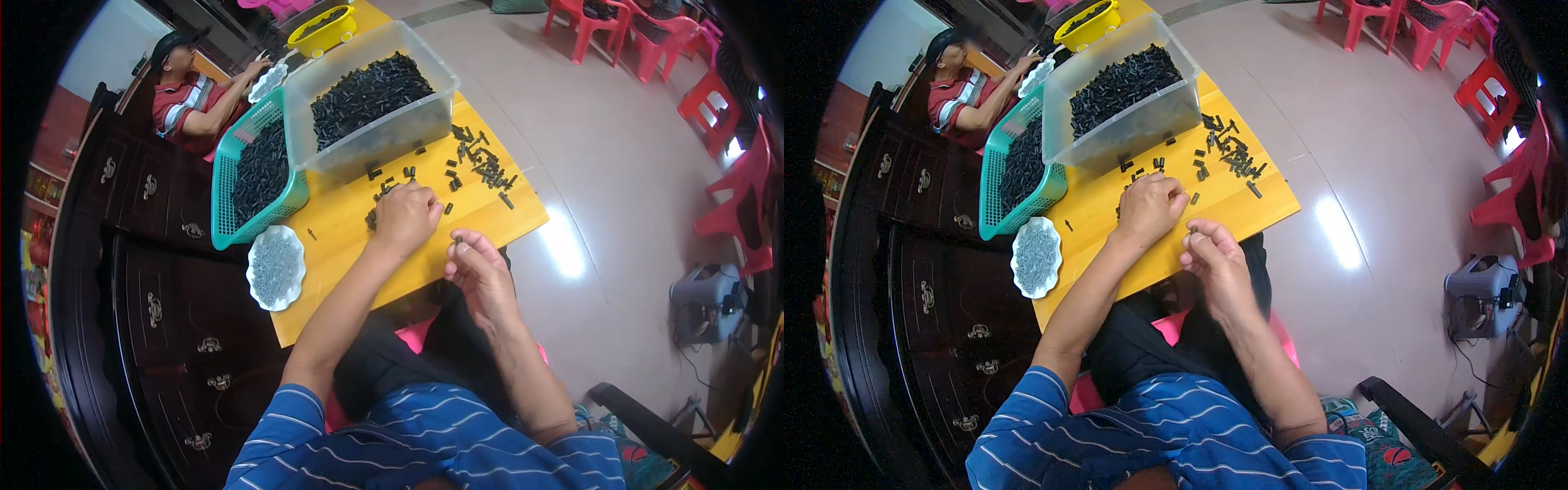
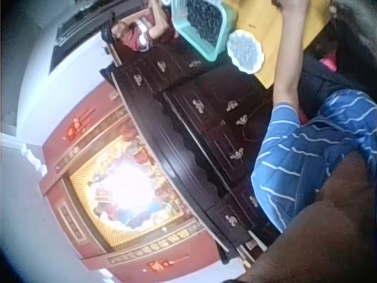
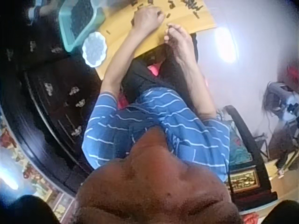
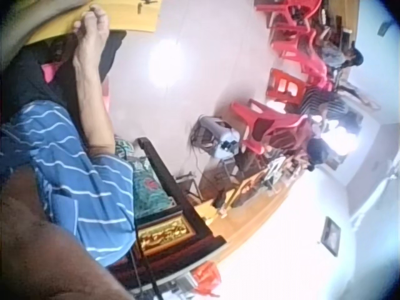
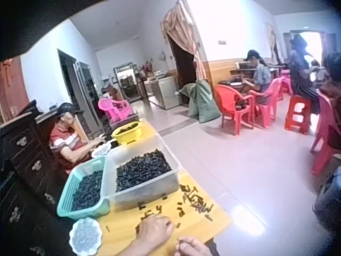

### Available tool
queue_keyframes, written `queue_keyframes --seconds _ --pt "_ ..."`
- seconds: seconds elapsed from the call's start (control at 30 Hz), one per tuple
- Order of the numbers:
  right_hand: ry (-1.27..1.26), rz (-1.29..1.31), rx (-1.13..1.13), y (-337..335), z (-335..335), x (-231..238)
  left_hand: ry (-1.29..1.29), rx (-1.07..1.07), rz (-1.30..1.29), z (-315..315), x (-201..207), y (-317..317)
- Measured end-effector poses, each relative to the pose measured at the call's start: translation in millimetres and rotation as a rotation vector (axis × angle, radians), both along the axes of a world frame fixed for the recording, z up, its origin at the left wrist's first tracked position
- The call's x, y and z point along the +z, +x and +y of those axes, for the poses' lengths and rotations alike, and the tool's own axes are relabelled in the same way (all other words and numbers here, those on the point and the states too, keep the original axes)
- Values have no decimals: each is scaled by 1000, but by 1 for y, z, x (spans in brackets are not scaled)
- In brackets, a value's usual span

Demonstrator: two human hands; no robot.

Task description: The person assembles fasteners by picking up plastic anchor plugs and screws from containers on the table and inserting the screws into the plugs by hand.

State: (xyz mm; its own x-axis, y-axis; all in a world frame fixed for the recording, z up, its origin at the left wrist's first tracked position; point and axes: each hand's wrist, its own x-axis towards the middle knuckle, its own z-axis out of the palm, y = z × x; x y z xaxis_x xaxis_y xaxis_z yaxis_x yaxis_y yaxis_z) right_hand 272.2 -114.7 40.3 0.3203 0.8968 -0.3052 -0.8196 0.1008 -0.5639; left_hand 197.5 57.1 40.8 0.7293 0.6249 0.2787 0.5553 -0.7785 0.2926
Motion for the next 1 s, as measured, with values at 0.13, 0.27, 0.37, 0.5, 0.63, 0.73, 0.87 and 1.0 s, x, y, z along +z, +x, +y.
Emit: queue_keyframes --seconds 0.13,0.27,0.37,0.5,0.63,0.73,0.87,1.0 --pt "-16 -1 8 0 0 2 42 -7 -23 4 -4 3" --pt "-14 2 15 -1 1 1 81 -95 12 10 -8 3" --pt "-12 -4 25 -1 1 3 66 -110 24 9 -6 -3" --pt "-13 -26 35 -3 0 5 -42 -102 -58 -4 12 -28" --pt "-58 -122 35 -9 1 7 -741 43 -445 -27 23 -65" --pt "-32 -224 55 -14 2 7 -866 56 -609 -48 27 -84" --pt "-1 -352 281 -17 1 1 -481 -22 -368 -75 51 -89" --pt "11 -328 401 -21 -2 3 -263 -176 -261 -78 58 -98"
